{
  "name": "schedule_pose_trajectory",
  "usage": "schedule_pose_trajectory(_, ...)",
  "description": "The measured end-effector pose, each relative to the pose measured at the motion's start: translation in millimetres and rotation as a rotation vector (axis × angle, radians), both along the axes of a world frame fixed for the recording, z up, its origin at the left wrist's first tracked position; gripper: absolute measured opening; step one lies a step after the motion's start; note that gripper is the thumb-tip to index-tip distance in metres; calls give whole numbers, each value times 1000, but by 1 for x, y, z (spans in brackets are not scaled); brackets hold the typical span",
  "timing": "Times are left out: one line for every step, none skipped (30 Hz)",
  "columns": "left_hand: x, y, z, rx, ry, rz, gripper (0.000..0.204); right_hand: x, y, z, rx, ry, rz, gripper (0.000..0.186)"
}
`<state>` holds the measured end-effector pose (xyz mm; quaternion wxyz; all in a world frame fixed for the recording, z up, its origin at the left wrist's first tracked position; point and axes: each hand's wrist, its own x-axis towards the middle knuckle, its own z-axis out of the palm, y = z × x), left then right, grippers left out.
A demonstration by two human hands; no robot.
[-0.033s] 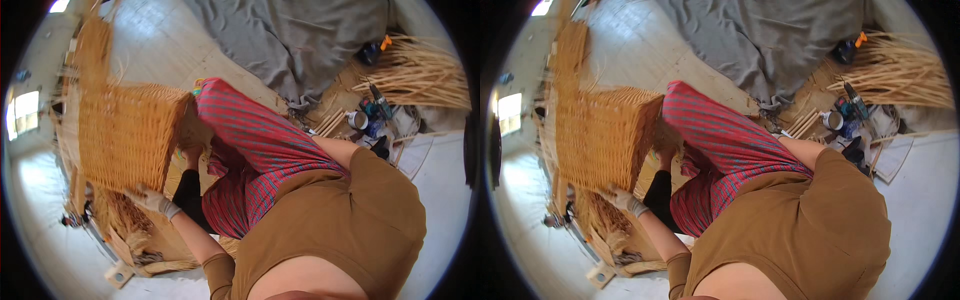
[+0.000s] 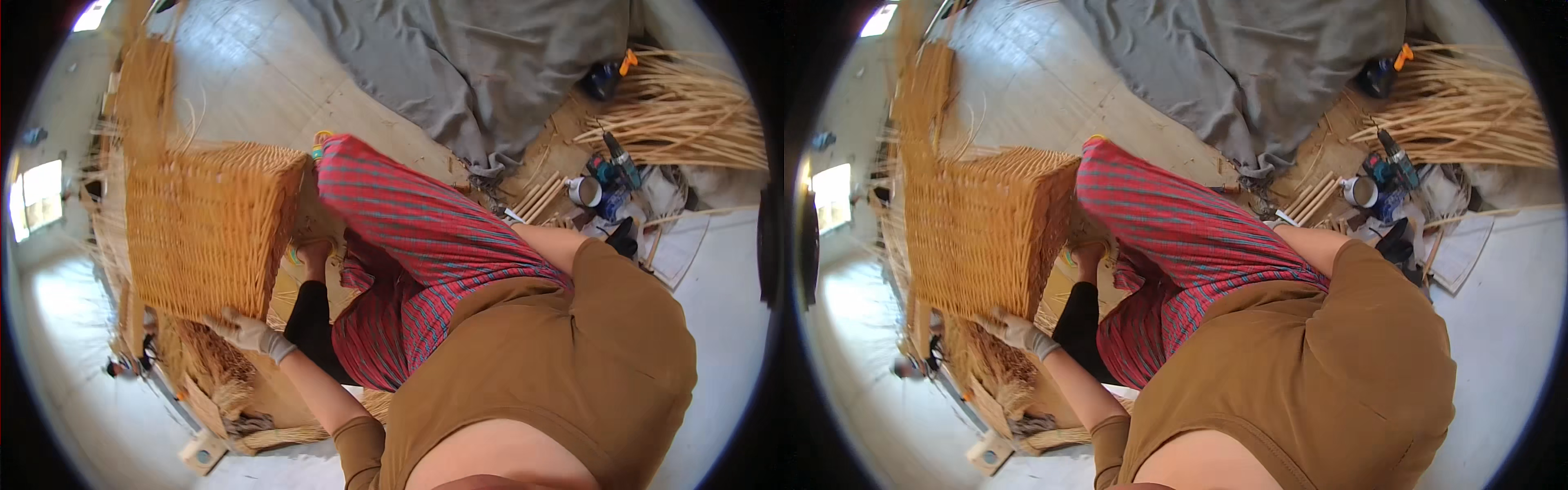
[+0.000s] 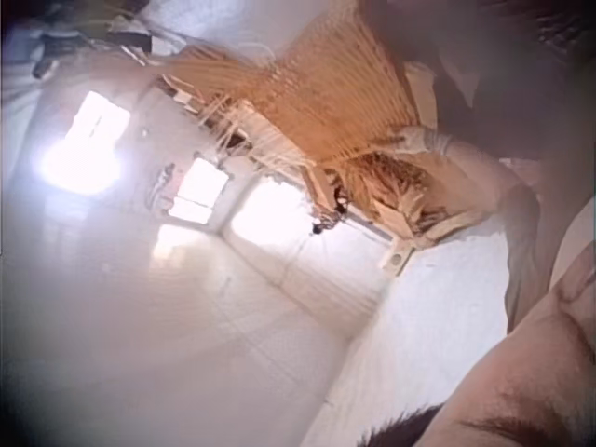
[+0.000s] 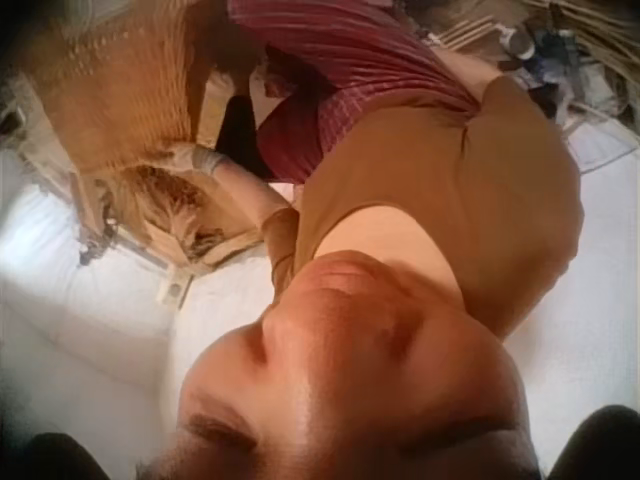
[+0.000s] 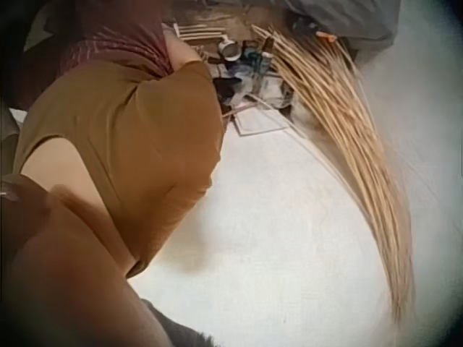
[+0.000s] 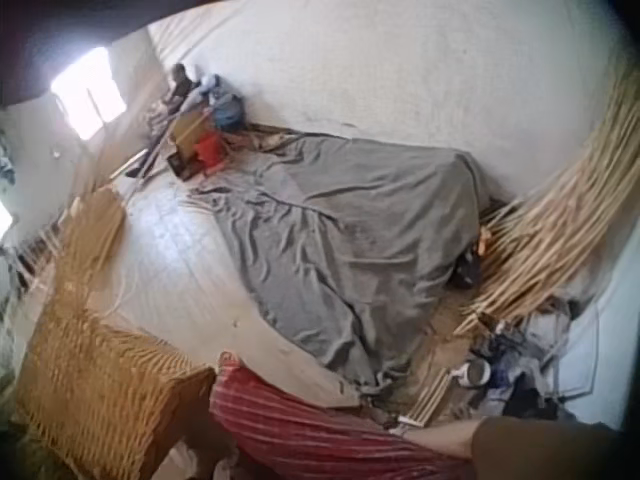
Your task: The recorder is weaving a large wicker or rattan basket while sitting on the floor in a workshop.
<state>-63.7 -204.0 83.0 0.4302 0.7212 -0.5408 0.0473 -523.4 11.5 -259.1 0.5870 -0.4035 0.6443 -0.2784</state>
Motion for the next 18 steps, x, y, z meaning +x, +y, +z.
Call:
schedule_pose_trajectory(-21,-8,2,73,-7,56,60,0,-9,4,30,11,-24,52)
schedule_pose_trajectory(-22,-12,10,85,-29,33,60,-2,3,1,47,11,-29,50)
schedule_pose_trajectory(-12,-11,16,64,-83,44,60,-7,17,0,65,16,-15,49)
schedule_pose_trajectory(-7,-2,17,59,-132,56,60,-13,43,-1,100,27,2,48)
schedule_pose_trajectory(-2,5,19,86,-144,54,60,-15,61,-2,131,38,23,47)
schedule_pose_trajectory(-11,4,23,108,-133,39,60,-18,47,-2,167,57,27,46)
schedule_pose_trajectory(-14,5,25,120,-127,37,61,-21,57,-3,191,72,44,45)
schedule_pose_trajectory(-16,8,24,140,-131,33,61,-27,53,-9,212,67,42,45)
schedule_pose_trajectory(-22,4,23,153,-102,-15,62,-38,47,-21,145,207,63,38)
schedule_pose_trajectory(-30,2,22,169,-79,-52,63,-40,39,-22,80,340,96,32)
schedule_pose_trajectory(-39,2,19,168,15,-79,62,-41,33,-23,172,332,21,26)
schedule_pose_trajectory(-41,13,20,185,-3,-76,62,-37,25,-8,265,311,-41,21)
schedule_pose_trajectory(-43,17,22,172,-43,-35,64,-40,19,7,308,331,-34,20)
schedule_pose_trajectory(-40,18,27,156,-82,3,65,-31,33,8,321,320,-42,20)
schedule_pose_trajectory(-10,11,25,75,24,-101,64,-30,43,5,320,405,66,22)
schedule_pose_trajectory(-14,4,22,72,31,-110,64,-34,55,-2,335,499,181,24)
schedule_pose_trajectory(-17,1,20,88,143,-127,67,-42,60,-13,462,427,204,37)
schedule_pose_trajectory(-37,6,14,124,263,-151,71,-50,63,-17,481,436,189,37)
